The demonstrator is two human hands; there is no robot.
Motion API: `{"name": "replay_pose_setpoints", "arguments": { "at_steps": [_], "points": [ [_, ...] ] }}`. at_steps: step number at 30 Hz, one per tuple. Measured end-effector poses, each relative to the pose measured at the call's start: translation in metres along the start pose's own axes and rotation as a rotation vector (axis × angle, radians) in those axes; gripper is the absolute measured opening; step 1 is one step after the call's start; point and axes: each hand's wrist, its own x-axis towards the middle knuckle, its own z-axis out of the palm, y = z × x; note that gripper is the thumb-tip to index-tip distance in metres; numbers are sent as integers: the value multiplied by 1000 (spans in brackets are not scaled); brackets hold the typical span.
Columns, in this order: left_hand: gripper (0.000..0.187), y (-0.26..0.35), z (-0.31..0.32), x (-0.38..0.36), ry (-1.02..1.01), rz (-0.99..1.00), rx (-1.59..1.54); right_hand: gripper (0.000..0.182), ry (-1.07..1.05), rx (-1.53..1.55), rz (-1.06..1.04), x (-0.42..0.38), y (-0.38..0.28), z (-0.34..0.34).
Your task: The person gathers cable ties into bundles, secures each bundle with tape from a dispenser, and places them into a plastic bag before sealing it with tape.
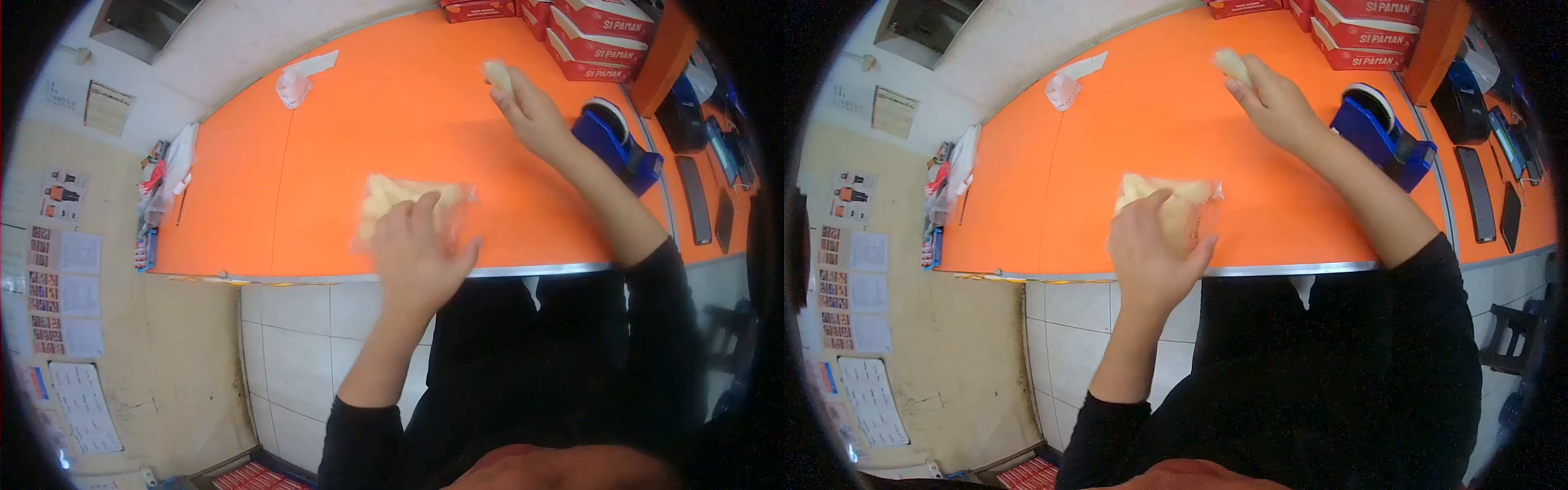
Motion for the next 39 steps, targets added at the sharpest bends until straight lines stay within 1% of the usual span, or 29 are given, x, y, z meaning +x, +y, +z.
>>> {"name": "replay_pose_setpoints", "arguments": {
  "at_steps": [1,2,3,4,5,6,7,8,9,10,12,14,15,17,18,19,21,22,24,25,27,28,30,31,33,35,36,37,39],
  "points": [
    [31,14,2,11,-173,-35,255,21,-29,222,135,-10,-4,-5],
    [27,3,12,19,-252,-122,214,22,-62,445,269,-21,-8,-10],
    [25,-13,17,23,-328,-209,174,22,-58,460,262,-35,-10,-15],
    [25,-16,7,25,-327,-200,193,23,-142,537,299,-51,-9,-22],
    [22,-20,-2,29,-221,-254,14,24,-217,617,341,-66,-9,-27],
    [20,-20,-7,30,-126,-307,-169,24,-195,636,353,-82,-14,-33],
    [20,-21,-7,27,-144,-296,-157,23,-311,775,434,-96,-21,-43],
    [17,-22,-4,24,-165,-364,-306,22,-433,909,507,-108,-28,-49],
    [15,-19,-2,22,-183,-432,-458,22,-419,915,510,-120,-35,-51],
    [15,-4,-2,22,-191,-422,-454,21,-474,964,518,-129,-44,-51],
    [14,32,4,14,-165,-317,-172,20,-519,1016,526,-143,-55,-43],
    [14,60,14,0,-136,-238,-124,18,-303,1051,669,-155,-58,-23],
    [13,72,20,-8,-97,-167,-77,18,-296,1049,667,-163,-55,-13],
    [12,91,33,-24,-32,-85,-122,15,-111,1180,572,-175,-51,3],
    [11,96,37,-29,31,-10,-162,15,-98,946,509,-177,-59,-7],
    [11,97,37,-31,30,-15,-163,15,-102,946,512,-178,-60,-14],
    [12,98,38,-33,70,116,-141,16,-27,341,21,-178,-59,-24],
    [12,96,37,-32,72,112,-143,16,-32,339,21,-177,-58,-28],
    [12,86,36,-30,56,-108,-418,21,-165,165,-241,-176,-57,-33],
    [12,84,37,-32,53,-106,-416,21,-162,166,-239,-176,-61,-35],
    [13,84,37,-35,37,-130,-500,21,-186,288,-40,-177,-72,-37],
    [13,84,36,-36,37,-129,-500,21,-185,288,-40,-178,-73,-35],
    [13,86,32,-37,72,-167,-549,25,136,352,45,-180,-75,-29],
    [13,87,30,-39,73,-170,-548,25,133,354,45,-180,-72,-25],
    [13,93,27,-43,129,54,-362,27,111,257,-153,-180,-61,-16],
    [12,106,34,-55,152,186,-331,26,127,208,-200,-181,-51,-8],
    [12,108,38,-57,116,103,-451,25,144,163,-249,-178,-52,-8],
    [12,105,37,-56,121,101,-448,25,142,166,-254,-176,-54,-10],
    [13,98,33,-53,133,-40,-413,23,34,369,-214,-175,-58,-18]
  ]
}}
